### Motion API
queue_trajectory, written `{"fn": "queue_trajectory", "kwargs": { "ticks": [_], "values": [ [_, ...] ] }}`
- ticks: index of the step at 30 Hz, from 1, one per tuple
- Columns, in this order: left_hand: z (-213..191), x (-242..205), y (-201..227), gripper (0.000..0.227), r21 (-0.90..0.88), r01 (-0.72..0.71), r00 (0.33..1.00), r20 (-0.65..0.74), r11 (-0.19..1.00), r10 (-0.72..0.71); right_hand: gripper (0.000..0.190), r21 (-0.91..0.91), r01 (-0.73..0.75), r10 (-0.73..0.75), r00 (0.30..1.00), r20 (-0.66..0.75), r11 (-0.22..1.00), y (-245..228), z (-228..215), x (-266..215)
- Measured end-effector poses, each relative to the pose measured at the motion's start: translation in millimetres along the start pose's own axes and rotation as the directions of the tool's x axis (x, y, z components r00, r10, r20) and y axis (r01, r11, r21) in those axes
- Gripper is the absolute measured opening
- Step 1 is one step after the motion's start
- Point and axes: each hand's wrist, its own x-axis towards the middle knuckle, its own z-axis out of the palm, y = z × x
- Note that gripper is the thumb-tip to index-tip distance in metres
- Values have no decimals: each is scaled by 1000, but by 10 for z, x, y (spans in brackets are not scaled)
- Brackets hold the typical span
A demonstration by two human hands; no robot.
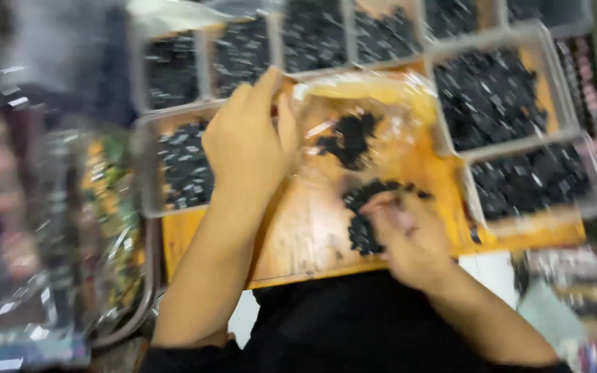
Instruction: The person uses scissors to cut small black fabric tags into smaller pieces. The cut pieces are placed into a plastic bag on the table. Multiple containers filled with similar tags are visible around the workspace.
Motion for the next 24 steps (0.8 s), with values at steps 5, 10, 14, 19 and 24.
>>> {"fn": "queue_trajectory", "kwargs": {
  "ticks": [5, 10, 14, 19, 24],
  "values": [
    [83, -169, 987, 27, -454, -47, 795, 522, 890, 308, 14, 170, 584, -608, 774, 180, 794, -256, 43, -363],
    [658, -741, 1113, 34, -620, -557, 541, 235, 553, 808, 18, 438, 557, -700, 642, 313, 706, -398, -62, -488],
    [813, -892, 1410, 20, -583, -691, 385, 204, 427, 900, 18, 394, 584, -701, 646, 303, 709, -444, -135, -550],
    [1018, -1152, 1666, 26, -552, -723, 379, 186, 415, 907, 24, 447, 617, -761, 551, 341, 647, -427, -160, -550],
    [1094, -1307, 1806, 12, -429, -726, 502, 203, 537, 841, 26, 449, 593, -744, 532, 404, 668, -435, -181, -542]
  ]
}}
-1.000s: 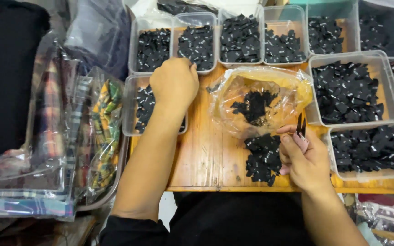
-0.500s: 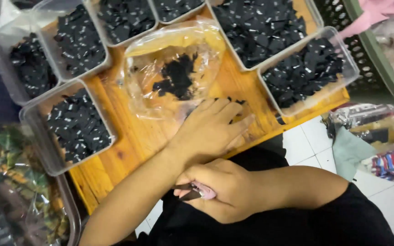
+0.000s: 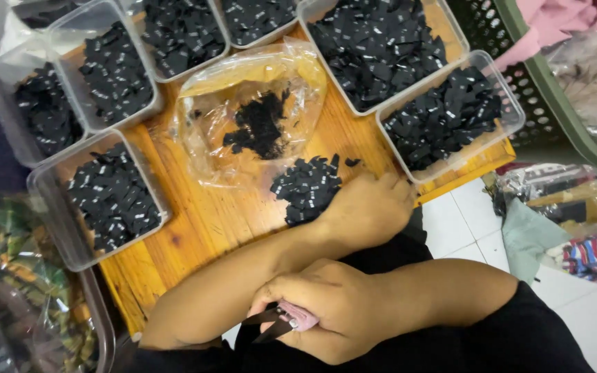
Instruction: The person uses scissors to cut small black fabric tags into smaller pieces. The cut pieces are placed into a plastic bag on the table. Multiple containers filled with similar tags are visible around the workspace.
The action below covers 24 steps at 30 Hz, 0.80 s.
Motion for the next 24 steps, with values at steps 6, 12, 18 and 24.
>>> {"fn": "queue_trajectory", "kwargs": {
  "ticks": [6, 12, 18, 24],
  "values": [
    [192, -35, 109, 22, -150, 9, 994, -104, 989, -25, 23, -66, 4, -8, 998, -59, 998, 36, 57, -27],
    [-1213, 390, -307, 24, -489, 822, 564, 768, 290, -302, 19, -117, 1, -13, 994, -106, 993, -69, -32, -20],
    [-1297, -467, -606, 8, -810, 505, 690, 171, 298, -703, 16, -44, -256, 212, 874, -436, 966, 201, -114, -315],
    [-1328, -869, -545, 14, -990, 121, 588, 126, -68, -799, 16, 16, -113, 93, 720, -687, 993, 605, -234, -103]
  ]
}}
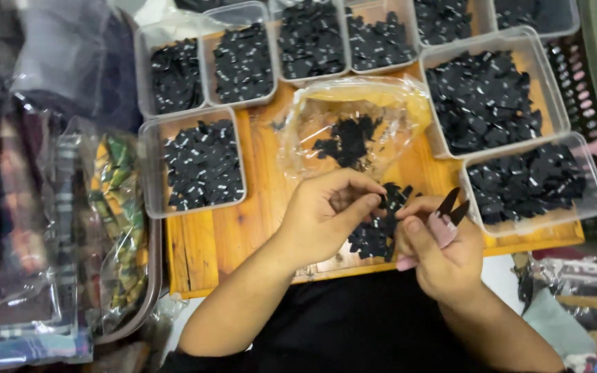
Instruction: The person uses scissors to cut small black fabric tags into smaller pieces. The cut pieces are placed into a plastic bag on the table. Multiple containers filled with similar tags are visible around the workspace.
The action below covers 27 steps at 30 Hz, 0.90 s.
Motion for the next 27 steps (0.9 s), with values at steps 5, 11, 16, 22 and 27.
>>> {"fn": "queue_trajectory", "kwargs": {
  "ticks": [5, 11, 16, 22, 27],
  "values": [
    [-29, -9, -103, 20, -51, -91, 991, -99, 995, 86, 18, -124, -78, 76, 997, -18, 989, 166, 20, 56],
    [-62, 38, -142, 20, -76, -186, 965, -201, 980, 167, 21, -228, -124, 121, 992, -28, 966, 152, 153, 150],
    [-60, 57, -222, 14, -82, -209, 953, -242, 974, 184, 14, -213, -142, 138, 990, -32, 967, 188, 220, 204],
    [-54, 36, -195, 14, -93, -180, 958, -244, 979, 152, 12, -76, -164, 162, 986, -33, 983, 277, 205, 174],
    [-105, 29, -142, 24, 158, -269, 940, -171, 950, 295, 5, -49, -188, 187, 982, -42, 981, 339, 123, 158]
  ]
}}
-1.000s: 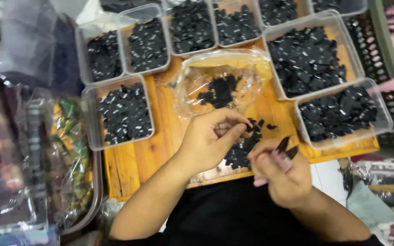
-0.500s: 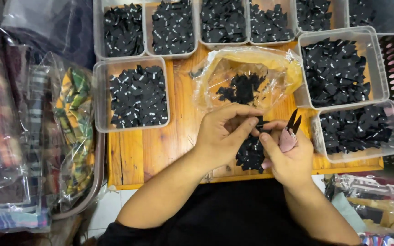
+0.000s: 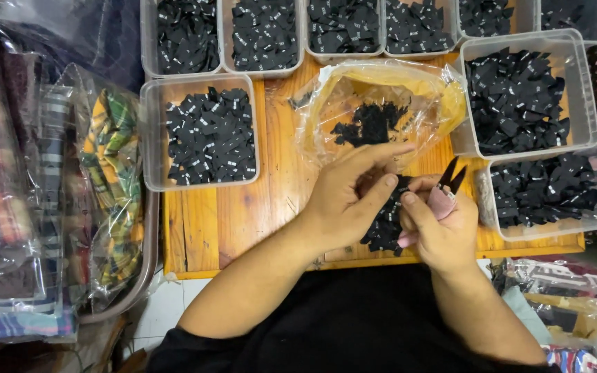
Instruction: The person uses scissors to cut small black fabric tags into smaller pieces. The cut pieces are placed into a plastic bag on the table. Multiple containers filled with similar tags are visible around the workspace.
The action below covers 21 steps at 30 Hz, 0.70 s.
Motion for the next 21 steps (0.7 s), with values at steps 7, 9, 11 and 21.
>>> {"fn": "queue_trajectory", "kwargs": {
  "ticks": [7, 9, 11, 21],
  "values": [
    [-39, 24, -28, 17, 108, -76, 981, 188, 991, 55, 6, -160, -24, 25, 1000, 2, 987, -157, -59, 36],
    [-31, 44, 16, 13, 77, -14, 980, 197, 997, -1, 5, -205, 3, -2, 1000, 3, 979, -184, -89, 47],
    [-14, 27, -14, 12, 23, 34, 984, 174, 999, -37, 7, -181, -9, 8, 1000, -10, 983, -136, -141, 31],
    [31, 11, -70, 12, -141, 105, 991, 101, 984, -91, 9, -81, 22, -23, 1000, -10, 996, -48, -177, 41]
  ]
}}
